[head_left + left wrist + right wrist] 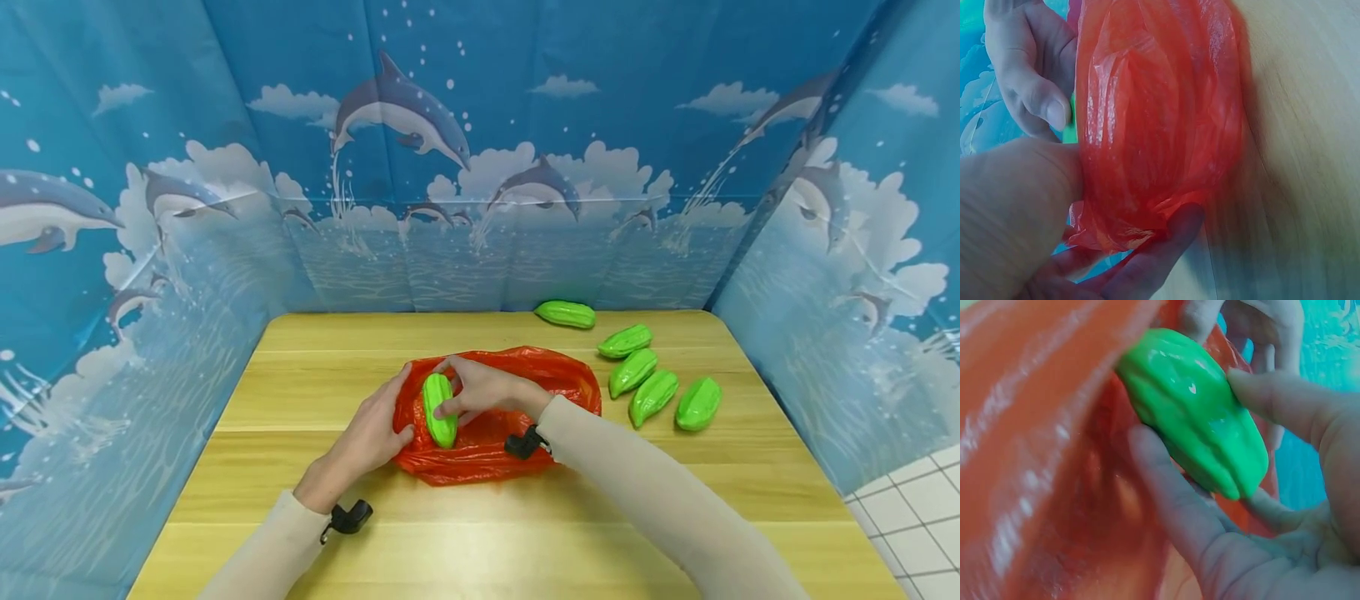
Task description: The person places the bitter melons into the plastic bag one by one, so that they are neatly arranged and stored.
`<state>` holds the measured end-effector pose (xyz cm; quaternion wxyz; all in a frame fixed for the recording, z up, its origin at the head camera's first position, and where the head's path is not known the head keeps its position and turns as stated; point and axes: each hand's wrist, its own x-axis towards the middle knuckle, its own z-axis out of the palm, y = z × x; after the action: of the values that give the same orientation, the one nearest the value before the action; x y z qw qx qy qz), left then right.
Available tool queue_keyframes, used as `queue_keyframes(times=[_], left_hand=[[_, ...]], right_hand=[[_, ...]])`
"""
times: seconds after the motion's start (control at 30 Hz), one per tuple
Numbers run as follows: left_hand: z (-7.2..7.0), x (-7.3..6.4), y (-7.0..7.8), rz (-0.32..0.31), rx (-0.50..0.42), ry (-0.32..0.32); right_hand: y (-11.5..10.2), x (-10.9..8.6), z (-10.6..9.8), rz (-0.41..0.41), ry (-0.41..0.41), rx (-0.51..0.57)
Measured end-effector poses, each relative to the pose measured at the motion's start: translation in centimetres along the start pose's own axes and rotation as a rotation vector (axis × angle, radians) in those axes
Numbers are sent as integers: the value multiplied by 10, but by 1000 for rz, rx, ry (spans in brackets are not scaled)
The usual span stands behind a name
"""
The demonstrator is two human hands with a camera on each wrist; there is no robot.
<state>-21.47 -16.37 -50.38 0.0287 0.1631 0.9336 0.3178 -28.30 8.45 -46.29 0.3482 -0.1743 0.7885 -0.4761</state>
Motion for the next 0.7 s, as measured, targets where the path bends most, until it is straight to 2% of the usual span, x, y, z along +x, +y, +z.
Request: queue_keyframes(times=[0.2,0.3,0.7], left_hand=[[0,0,1,12,0,-11],[0,-1,2,10,-5,-13],[-1,-2,0,-5,-6,-19]], right_hand=[[6,-3,4,3,47,-30],[12,-5,4,-6,48,-84],[12,-19,2,-48,62,-174]])
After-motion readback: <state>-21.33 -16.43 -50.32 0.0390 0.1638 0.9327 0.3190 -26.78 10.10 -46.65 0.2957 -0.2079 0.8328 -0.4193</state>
